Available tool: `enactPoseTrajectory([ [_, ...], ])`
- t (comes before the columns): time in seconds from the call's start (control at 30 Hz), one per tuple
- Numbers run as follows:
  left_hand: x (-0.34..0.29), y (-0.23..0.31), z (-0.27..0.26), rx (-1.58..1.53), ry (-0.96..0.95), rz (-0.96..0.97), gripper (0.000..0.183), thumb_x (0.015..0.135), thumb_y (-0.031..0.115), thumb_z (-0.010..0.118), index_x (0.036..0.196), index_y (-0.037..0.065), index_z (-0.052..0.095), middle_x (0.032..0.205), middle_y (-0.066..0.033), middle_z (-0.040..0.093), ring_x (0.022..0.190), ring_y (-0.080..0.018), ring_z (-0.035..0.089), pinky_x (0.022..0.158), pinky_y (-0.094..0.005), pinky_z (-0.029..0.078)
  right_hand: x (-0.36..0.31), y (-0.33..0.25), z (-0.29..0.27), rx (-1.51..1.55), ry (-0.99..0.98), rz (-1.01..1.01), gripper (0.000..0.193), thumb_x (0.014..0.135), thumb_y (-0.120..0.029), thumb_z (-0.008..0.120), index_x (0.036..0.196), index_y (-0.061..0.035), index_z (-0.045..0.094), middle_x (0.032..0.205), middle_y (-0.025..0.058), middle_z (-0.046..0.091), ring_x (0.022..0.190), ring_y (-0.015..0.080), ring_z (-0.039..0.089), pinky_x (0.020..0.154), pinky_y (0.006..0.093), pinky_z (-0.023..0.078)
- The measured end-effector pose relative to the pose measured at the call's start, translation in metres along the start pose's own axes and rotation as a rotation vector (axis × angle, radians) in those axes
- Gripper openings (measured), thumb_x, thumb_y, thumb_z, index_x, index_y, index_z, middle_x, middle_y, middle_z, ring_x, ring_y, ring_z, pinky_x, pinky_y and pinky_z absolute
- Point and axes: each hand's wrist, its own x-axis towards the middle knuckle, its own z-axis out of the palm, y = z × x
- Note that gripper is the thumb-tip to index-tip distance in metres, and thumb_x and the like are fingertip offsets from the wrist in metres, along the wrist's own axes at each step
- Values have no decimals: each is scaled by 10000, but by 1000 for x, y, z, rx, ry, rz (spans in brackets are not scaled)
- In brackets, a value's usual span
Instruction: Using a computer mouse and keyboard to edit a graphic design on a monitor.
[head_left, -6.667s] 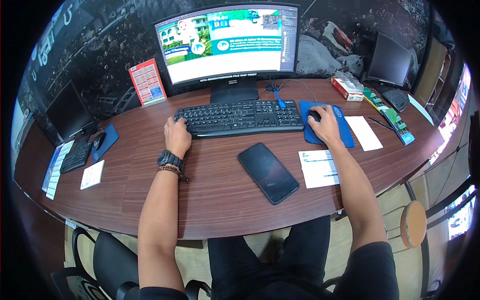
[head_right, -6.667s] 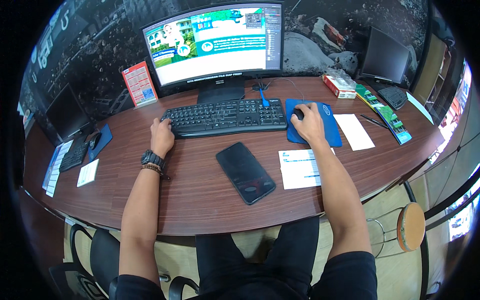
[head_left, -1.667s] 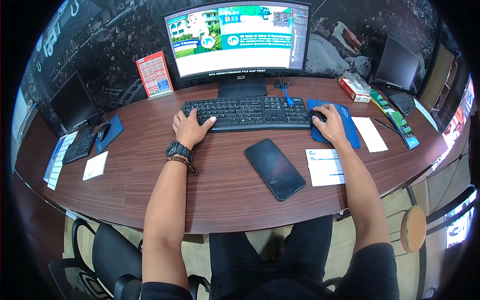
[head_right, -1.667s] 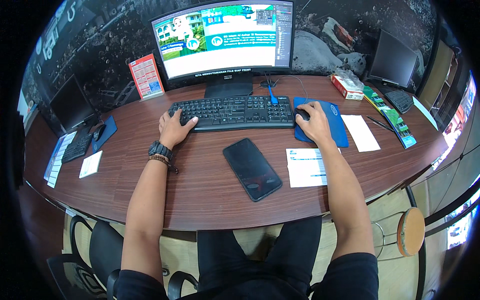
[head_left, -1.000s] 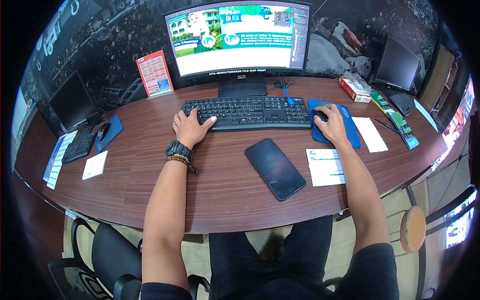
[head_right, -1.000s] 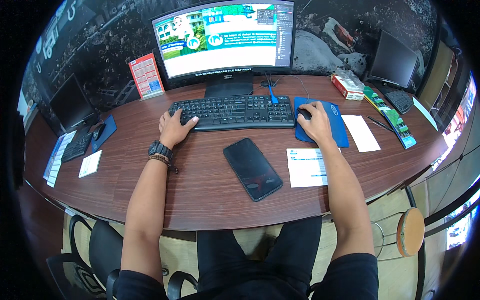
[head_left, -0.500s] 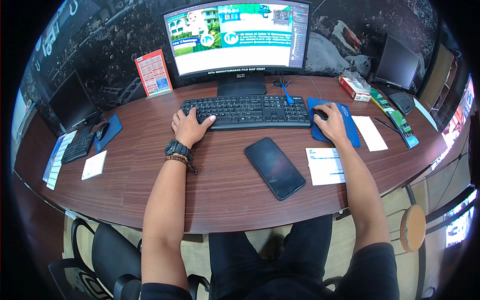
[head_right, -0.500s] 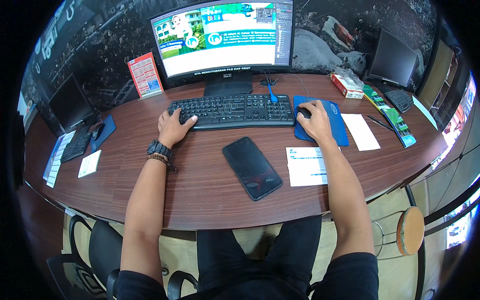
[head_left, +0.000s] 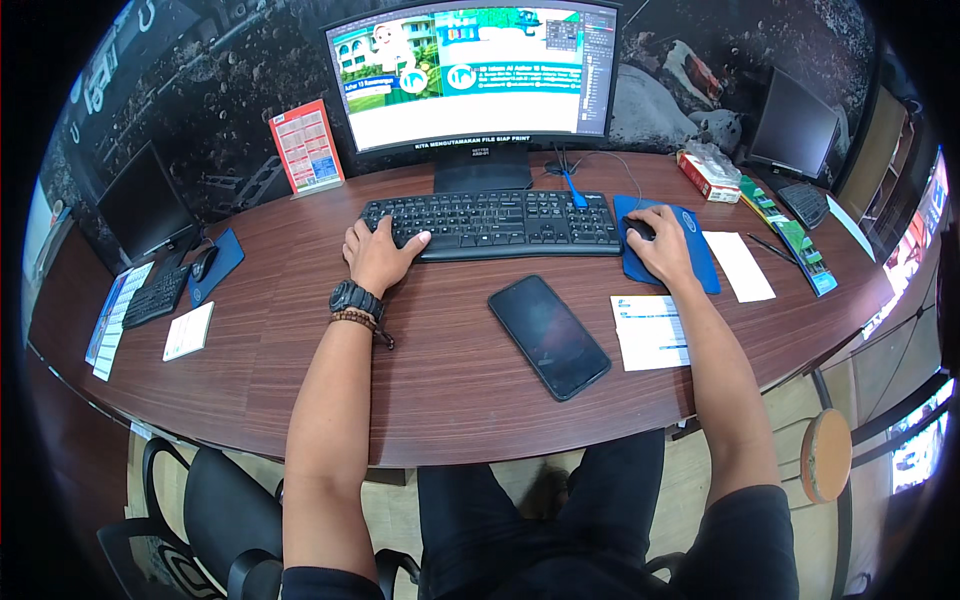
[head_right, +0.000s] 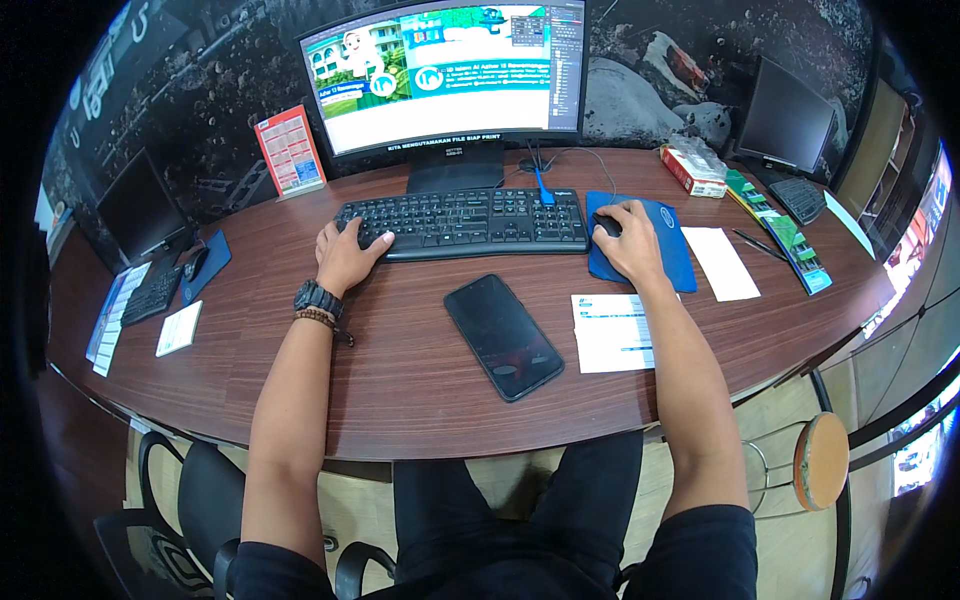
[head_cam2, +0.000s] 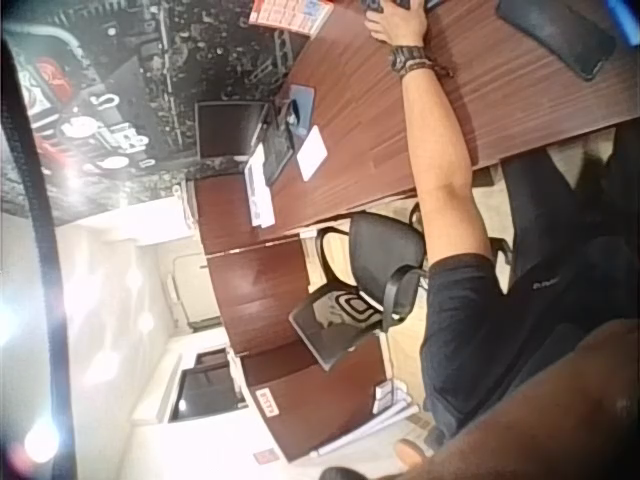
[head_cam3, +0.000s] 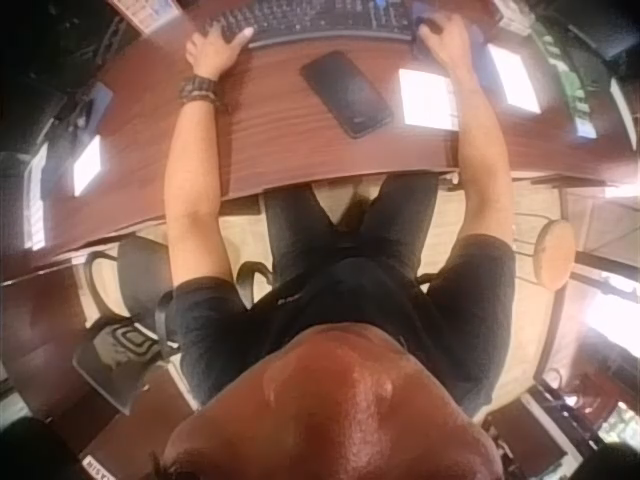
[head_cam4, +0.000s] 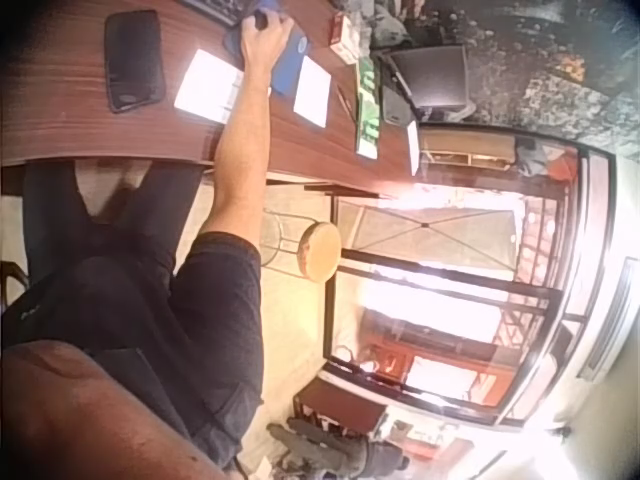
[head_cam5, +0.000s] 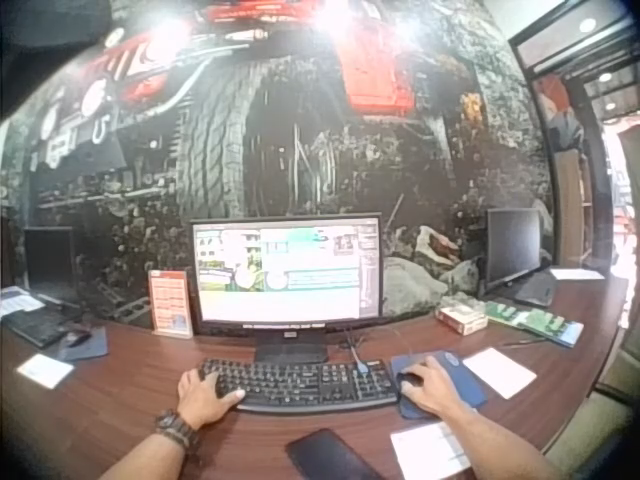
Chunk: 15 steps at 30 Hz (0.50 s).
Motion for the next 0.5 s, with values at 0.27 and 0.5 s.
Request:
enactPoseTrajectory([
  [0.27, 2, 20, -11, -26, -133, 14, 896, 819, 767, 593, 1476, 164, 502, 1553, -300, 279, 1467, -486, 209, 1156, -636, 206, 0, 2, 2, -3, 11, -10, 357, 827, -193, 682, 1147, -37, 701, 1174, 163, 613, 1124, 342, 608, 993, 407, 475],
  [0.5, 9, 29, -23, 36, -284, -35, 867, 821, 813, 534, 1469, 238, 515, 1570, -309, 243, 1486, -487, 166, 1152, -637, 214, -1, 1, 1, 16, -3, -15, 350, 832, -198, 696, 1145, -40, 699, 1171, 167, 609, 1118, 342, 607, 986, 407, 477],
])
